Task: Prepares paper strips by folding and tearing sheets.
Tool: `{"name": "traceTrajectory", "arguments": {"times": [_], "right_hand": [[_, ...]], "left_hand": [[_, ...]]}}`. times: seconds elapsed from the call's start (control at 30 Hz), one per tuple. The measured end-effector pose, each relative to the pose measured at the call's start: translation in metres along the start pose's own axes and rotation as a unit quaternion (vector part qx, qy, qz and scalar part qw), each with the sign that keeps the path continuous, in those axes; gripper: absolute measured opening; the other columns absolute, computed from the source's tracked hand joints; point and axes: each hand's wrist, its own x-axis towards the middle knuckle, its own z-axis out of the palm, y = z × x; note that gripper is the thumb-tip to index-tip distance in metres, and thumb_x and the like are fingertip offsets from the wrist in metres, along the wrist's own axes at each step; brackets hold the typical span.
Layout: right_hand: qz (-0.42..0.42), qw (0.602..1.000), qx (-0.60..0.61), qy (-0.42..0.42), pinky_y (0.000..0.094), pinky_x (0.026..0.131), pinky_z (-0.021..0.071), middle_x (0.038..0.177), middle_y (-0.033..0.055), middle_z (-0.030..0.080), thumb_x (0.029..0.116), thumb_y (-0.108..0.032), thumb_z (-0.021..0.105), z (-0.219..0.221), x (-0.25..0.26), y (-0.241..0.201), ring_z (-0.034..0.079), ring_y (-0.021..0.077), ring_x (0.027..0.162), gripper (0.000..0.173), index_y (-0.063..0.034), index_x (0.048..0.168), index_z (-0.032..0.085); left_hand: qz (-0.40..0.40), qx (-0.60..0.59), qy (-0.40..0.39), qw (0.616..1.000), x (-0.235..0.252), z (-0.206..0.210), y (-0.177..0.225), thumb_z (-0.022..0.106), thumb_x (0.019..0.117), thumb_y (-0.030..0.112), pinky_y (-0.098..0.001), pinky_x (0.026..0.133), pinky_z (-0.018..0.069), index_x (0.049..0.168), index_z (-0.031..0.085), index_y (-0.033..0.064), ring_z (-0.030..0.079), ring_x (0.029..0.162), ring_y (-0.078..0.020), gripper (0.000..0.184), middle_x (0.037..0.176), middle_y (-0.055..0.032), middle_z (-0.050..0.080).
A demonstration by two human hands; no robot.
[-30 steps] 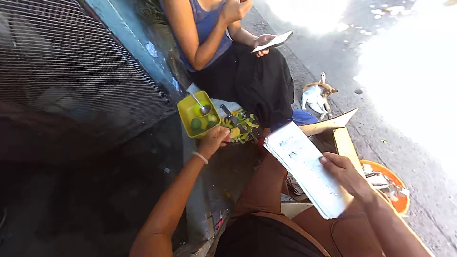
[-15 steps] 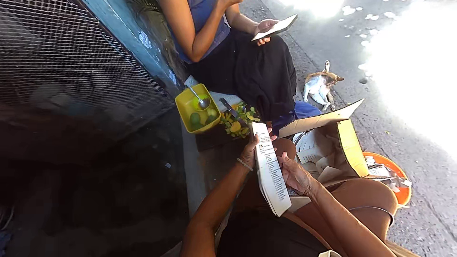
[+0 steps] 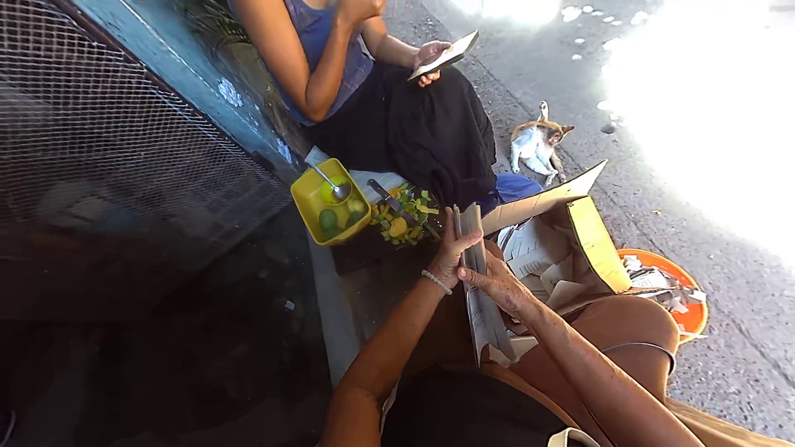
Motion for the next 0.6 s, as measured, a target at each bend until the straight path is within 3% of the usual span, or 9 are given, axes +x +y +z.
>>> {"name": "traceTrajectory", "arguments": {"times": [0.1,0.17,0.27,0.3,0.37,0.47,0.6], "right_hand": [[-0.010,0.998,0.069,-0.006,0.0251,0.101,0.0523,0.135,0.0083,0.059,0.0731,-0.042,0.086,-0.005,0.002,-0.001,0.061,0.0085,0.119,0.103,-0.0028,0.153,0.035],[-0.006,0.994,0.108,0.005,0.0271,0.097,0.0571,0.126,0.0065,0.065,0.0751,-0.035,0.086,-0.011,0.001,0.000,0.066,0.0103,0.112,0.093,-0.0031,0.148,0.039],[0.009,0.992,0.121,0.038,0.0279,0.086,0.0611,0.110,0.0070,0.070,0.0934,-0.010,0.068,-0.027,-0.003,-0.004,0.071,0.0105,0.096,0.045,0.0004,0.134,0.052],[0.018,0.991,0.118,0.062,0.0272,0.080,0.0618,0.101,0.0059,0.072,0.0946,0.001,0.062,-0.031,-0.002,-0.004,0.072,0.0097,0.087,0.030,0.0005,0.125,0.057],[0.033,0.989,0.108,0.094,0.0259,0.071,0.0620,0.089,0.0039,0.073,0.0914,0.011,0.059,-0.041,0.001,-0.001,0.072,0.0086,0.076,0.022,0.0002,0.110,0.063],[0.038,0.990,0.103,0.093,0.0254,0.070,0.0619,0.087,0.0037,0.073,0.0884,0.013,0.063,-0.051,0.005,0.004,0.072,0.0087,0.074,0.023,0.0000,0.108,0.063],[0.034,0.988,0.127,0.083,0.0259,0.070,0.0625,0.087,0.0034,0.074,0.0866,0.013,0.064,-0.051,0.005,0.008,0.073,0.0091,0.075,0.025,-0.0006,0.108,0.063]], "left_hand": [[-0.015,0.022,-0.014,1.000,0.006,0.002,0.004,0.068,0.0874,0.009,-0.0417,0.096,0.0525,0.165,0.001,0.0320,0.060,0.116,-0.0241,0.105,0.147,-0.0181,0.048],[-0.018,0.033,-0.017,0.999,0.008,-0.001,0.007,0.066,0.0897,0.011,-0.0411,0.093,0.0556,0.165,0.007,0.0286,0.065,0.109,-0.0234,0.097,0.138,-0.0174,0.056],[-0.016,0.057,0.000,0.998,0.011,-0.012,0.019,0.061,0.0990,0.014,-0.0381,0.085,0.0601,0.155,0.035,0.0137,0.071,0.093,-0.0198,0.062,0.115,-0.0144,0.068],[-0.015,0.087,0.000,0.996,0.014,-0.016,0.026,0.060,0.1003,0.014,-0.0371,0.083,0.0601,0.152,0.040,0.0106,0.071,0.091,-0.0189,0.056,0.114,-0.0140,0.069],[-0.004,0.190,-0.009,0.982,0.025,-0.029,0.041,0.062,0.0998,0.014,-0.0384,0.084,0.0587,0.150,0.045,0.0069,0.069,0.094,-0.0200,0.054,0.120,-0.0156,0.067],[0.004,0.347,-0.039,0.937,0.049,-0.042,0.067,0.069,0.0958,0.009,-0.0455,0.098,0.0533,0.144,0.051,-0.0026,0.065,0.113,-0.0296,0.053,0.130,-0.0244,0.063],[-0.029,0.544,-0.111,0.831,0.072,-0.028,0.101,0.079,0.0885,0.006,-0.0460,0.100,0.0516,0.139,0.055,-0.0060,0.068,0.109,-0.0318,0.057,0.119,-0.0247,0.069]]}}
